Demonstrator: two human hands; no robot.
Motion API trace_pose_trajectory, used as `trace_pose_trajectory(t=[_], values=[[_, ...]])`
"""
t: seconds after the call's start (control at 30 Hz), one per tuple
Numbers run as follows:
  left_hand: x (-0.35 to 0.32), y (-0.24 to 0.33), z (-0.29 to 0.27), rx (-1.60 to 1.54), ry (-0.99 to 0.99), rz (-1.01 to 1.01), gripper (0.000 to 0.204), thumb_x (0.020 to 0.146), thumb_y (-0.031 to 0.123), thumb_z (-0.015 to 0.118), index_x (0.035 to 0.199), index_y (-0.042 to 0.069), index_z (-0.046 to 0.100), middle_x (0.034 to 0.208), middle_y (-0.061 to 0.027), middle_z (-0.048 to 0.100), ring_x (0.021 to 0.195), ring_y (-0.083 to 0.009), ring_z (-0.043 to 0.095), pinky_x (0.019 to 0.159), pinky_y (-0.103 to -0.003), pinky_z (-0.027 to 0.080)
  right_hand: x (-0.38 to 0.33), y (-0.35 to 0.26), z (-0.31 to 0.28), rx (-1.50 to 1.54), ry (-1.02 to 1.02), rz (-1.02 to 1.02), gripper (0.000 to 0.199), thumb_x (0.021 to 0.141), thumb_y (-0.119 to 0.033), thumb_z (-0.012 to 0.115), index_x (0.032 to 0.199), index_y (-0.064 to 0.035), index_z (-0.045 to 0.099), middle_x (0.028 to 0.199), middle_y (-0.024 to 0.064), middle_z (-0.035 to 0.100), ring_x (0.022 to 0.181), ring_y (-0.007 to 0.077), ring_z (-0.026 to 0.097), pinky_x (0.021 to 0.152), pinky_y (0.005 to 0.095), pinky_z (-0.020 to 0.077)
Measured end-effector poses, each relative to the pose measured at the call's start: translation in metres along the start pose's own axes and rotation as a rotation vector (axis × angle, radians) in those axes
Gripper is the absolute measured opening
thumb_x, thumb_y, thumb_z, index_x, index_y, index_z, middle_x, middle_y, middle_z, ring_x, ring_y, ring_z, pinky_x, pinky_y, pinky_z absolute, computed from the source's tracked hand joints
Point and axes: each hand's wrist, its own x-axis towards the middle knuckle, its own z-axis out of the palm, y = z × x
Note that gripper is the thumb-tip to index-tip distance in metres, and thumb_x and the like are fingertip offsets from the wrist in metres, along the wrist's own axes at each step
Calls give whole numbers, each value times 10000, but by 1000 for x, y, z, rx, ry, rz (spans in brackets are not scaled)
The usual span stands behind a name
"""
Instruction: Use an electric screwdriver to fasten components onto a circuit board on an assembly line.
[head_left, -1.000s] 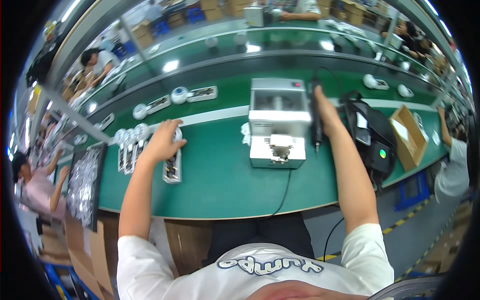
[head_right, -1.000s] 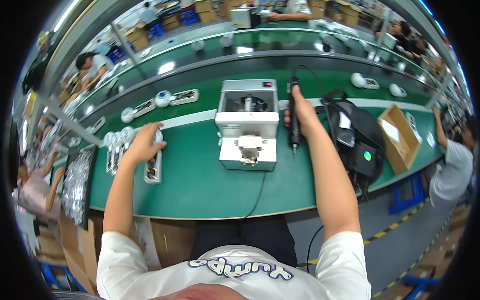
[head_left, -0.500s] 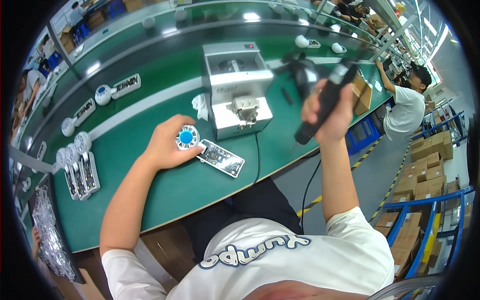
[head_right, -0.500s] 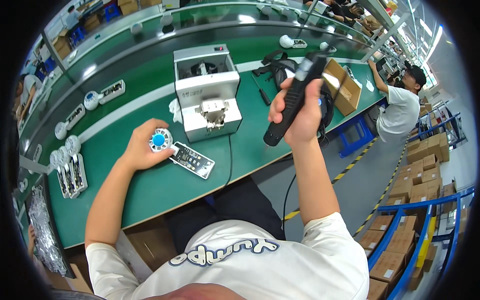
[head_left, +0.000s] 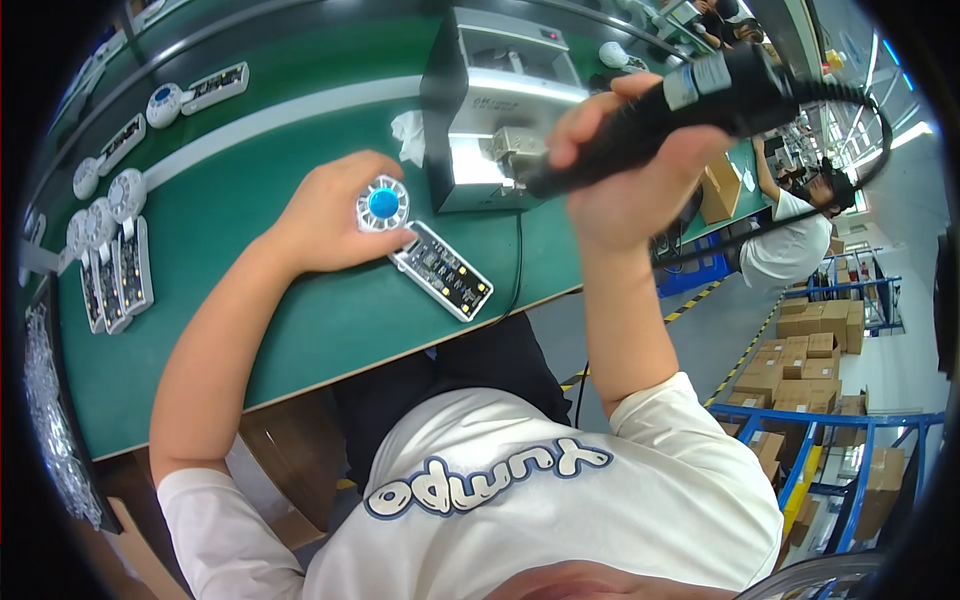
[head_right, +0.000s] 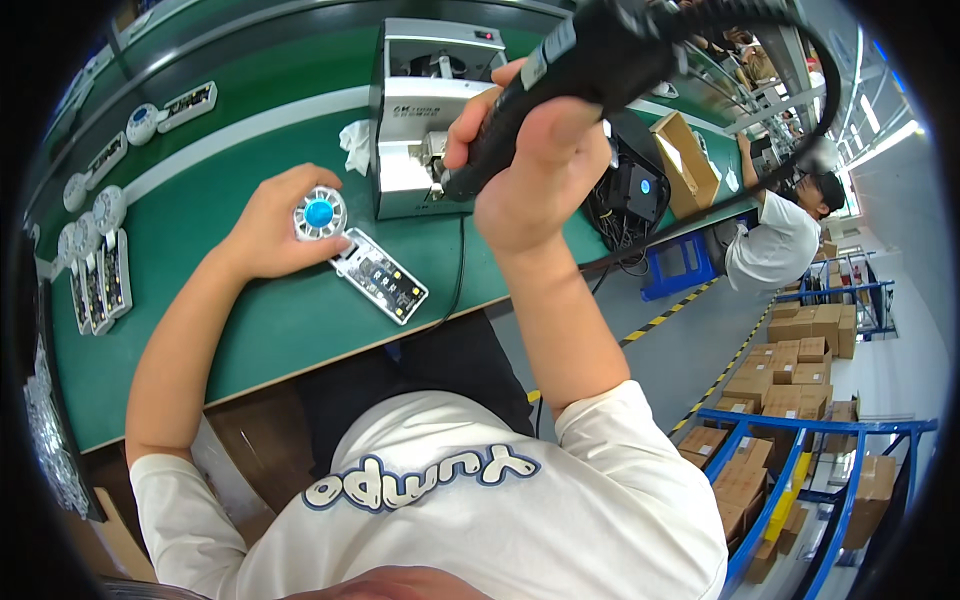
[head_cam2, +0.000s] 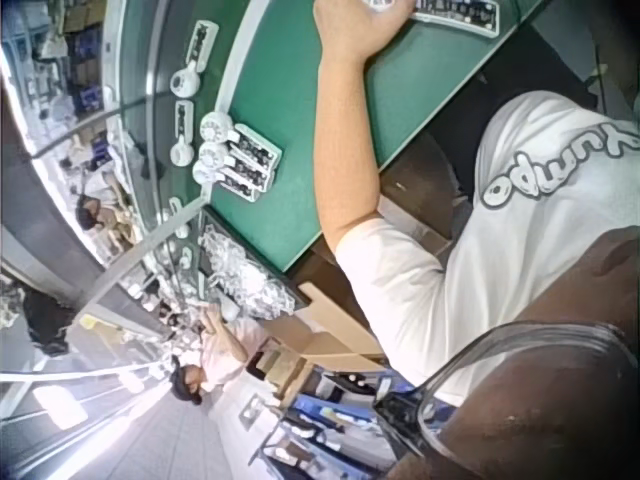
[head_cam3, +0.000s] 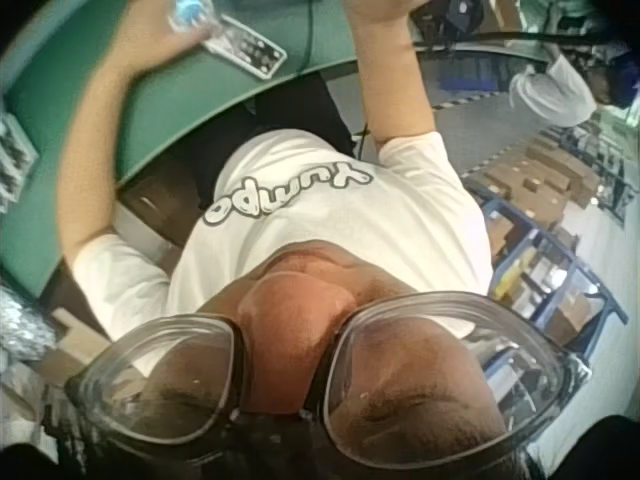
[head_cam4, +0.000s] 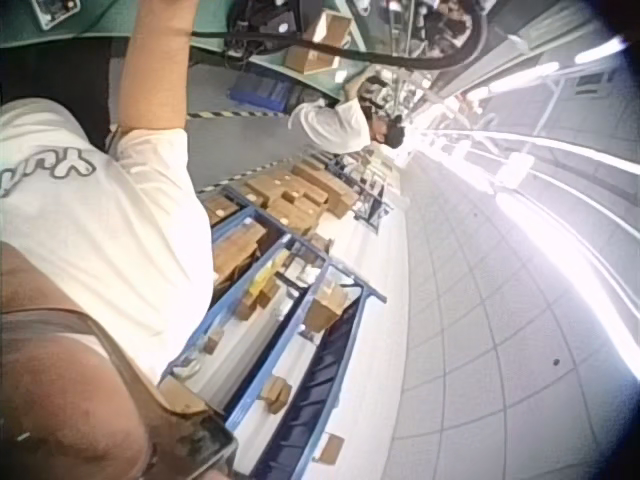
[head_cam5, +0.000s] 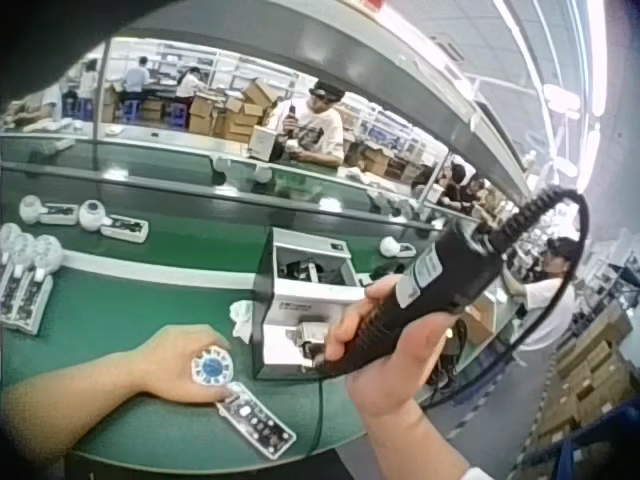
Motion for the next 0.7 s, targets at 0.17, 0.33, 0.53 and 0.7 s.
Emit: trace_pose_trajectory(t=[0.17,0.33,0.53,0.7], values=[[0,-5,1,-12,-14,42,505,695,243,824,1097,24,612,1022,-151,640,925,-344,644,807,-392,517,-20,1,13,423,-174,73,948,844,-867,405,1299,-42,501,818,108,641,649,241,603,620,382,495],[0,-7,5,1,19,54,475,709,239,817,1079,30,605,1004,-142,633,905,-340,640,788,-394,513,-28,25,28,567,-300,21,995,826,-883,405,1337,-34,498,847,122,651,668,249,608,625,378,493],[-1,-7,7,-5,27,61,465,719,240,816,1073,34,595,979,-137,624,885,-332,635,770,-393,508,-28,37,29,529,-322,86,1014,811,-896,408,1349,-40,493,835,132,650,662,257,606,619,375,484],[3,-11,5,-9,41,142,457,722,229,813,1072,39,589,966,-138,618,875,-335,629,758,-399,504,-23,42,38,641,-375,178,1032,784,-911,432,1347,-49,502,826,133,650,666,260,612,617,374,480]])
